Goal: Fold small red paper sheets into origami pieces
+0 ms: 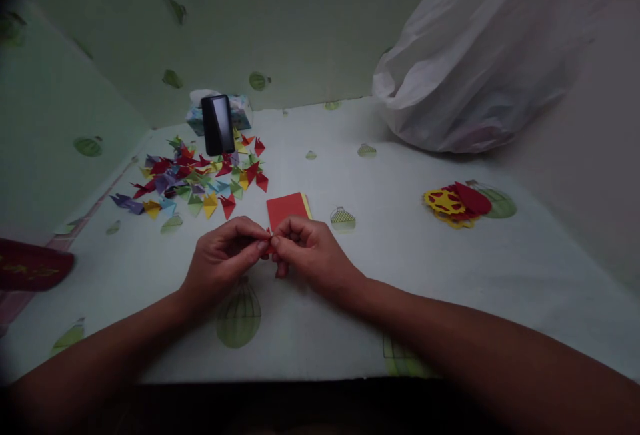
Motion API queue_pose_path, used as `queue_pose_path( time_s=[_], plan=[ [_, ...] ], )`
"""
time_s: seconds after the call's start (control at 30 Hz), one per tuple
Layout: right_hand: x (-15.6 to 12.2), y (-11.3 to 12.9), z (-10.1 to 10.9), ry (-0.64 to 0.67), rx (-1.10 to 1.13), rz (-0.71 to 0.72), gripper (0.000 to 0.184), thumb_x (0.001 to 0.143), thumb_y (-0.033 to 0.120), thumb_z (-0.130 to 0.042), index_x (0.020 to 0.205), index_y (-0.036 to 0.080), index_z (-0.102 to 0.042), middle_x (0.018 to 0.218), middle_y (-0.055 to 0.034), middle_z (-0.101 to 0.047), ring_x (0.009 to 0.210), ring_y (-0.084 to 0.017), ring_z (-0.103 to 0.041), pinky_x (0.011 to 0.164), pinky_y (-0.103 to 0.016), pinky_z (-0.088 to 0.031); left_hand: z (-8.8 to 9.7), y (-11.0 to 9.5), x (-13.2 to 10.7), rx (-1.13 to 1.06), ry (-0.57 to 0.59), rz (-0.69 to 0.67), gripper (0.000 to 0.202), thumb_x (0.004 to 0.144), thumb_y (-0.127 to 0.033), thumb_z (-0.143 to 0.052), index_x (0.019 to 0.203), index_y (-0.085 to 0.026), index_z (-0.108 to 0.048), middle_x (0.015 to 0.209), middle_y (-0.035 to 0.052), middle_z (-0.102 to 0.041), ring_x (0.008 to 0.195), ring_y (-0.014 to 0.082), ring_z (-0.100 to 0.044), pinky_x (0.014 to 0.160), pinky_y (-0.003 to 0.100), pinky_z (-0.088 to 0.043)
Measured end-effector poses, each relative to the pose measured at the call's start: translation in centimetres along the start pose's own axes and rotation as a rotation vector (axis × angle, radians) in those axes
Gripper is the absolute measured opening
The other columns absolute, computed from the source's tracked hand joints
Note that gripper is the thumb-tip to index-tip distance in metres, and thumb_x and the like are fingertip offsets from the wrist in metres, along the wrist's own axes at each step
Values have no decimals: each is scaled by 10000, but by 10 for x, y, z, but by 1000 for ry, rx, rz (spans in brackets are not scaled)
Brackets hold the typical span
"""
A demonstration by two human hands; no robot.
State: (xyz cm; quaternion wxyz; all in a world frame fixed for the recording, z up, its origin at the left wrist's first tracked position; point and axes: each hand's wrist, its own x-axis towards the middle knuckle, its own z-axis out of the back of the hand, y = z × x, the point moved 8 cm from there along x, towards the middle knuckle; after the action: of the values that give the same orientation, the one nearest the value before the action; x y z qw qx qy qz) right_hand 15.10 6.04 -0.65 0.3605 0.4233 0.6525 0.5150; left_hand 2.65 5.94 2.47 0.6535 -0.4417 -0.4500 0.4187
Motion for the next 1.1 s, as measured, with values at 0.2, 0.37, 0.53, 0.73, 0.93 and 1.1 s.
queue_pose_path(
  time_s=[0.2, 0.37, 0.53, 0.73, 0.93, 1.1],
  plan=[
    [0, 1, -1, -7, 8, -6, 168, 841, 271, -658, 734, 177, -567, 631, 40, -608, 529, -83, -584, 573, -242, -493, 0, 5, -1, -68, -7, 43, 22, 816, -162, -695, 819, -169, -674, 740, -2, -662, 677, 113, -632, 640, 233, -516],
    [0, 1, -1, -6, 3, -5, 180, 836, 293, -669, 732, 182, -572, 621, 40, -608, 524, -91, -581, 565, -249, -504, 0, 4, -2, -67, -9, 19, 43, 813, -139, -685, 817, -177, -666, 763, -7, -659, 697, 110, -633, 669, 231, -519],
    [0, 0, 0, -7, 0, -1, 199, 847, 316, -675, 741, 180, -576, 630, 35, -615, 536, -92, -585, 577, -250, -506, 0, 3, -1, -1, 3, 27, 20, 822, -160, -652, 813, -174, -664, 755, 7, -663, 692, 127, -628, 662, 252, -516],
    [0, 0, 0, -7, 3, -2, 181, 857, 298, -667, 753, 179, -578, 642, 36, -615, 539, -88, -585, 582, -251, -506, 0, 4, -2, 26, 16, 70, 24, 825, -186, -643, 829, -164, -653, 753, 18, -667, 684, 131, -630, 649, 259, -513],
    [0, 3, -1, 12, -38, 39, 167, 872, 290, -645, 765, 183, -573, 659, 31, -611, 570, -98, -588, 610, -266, -510, -1, 12, 0, -85, 7, 145, 94, 807, -221, -703, 822, -160, -633, 728, 9, -661, 666, 118, -632, 632, 239, -522],
    [-1, 10, 0, 20, -154, 132, 148, 903, 277, -610, 797, 178, -582, 720, 9, -628, 601, -108, -594, 629, -280, -498, -2, 19, 1, -203, -15, 214, 145, 782, -215, -734, 852, -160, -620, 724, -12, -648, 635, 103, -633, 612, 225, -538]
  ],
)
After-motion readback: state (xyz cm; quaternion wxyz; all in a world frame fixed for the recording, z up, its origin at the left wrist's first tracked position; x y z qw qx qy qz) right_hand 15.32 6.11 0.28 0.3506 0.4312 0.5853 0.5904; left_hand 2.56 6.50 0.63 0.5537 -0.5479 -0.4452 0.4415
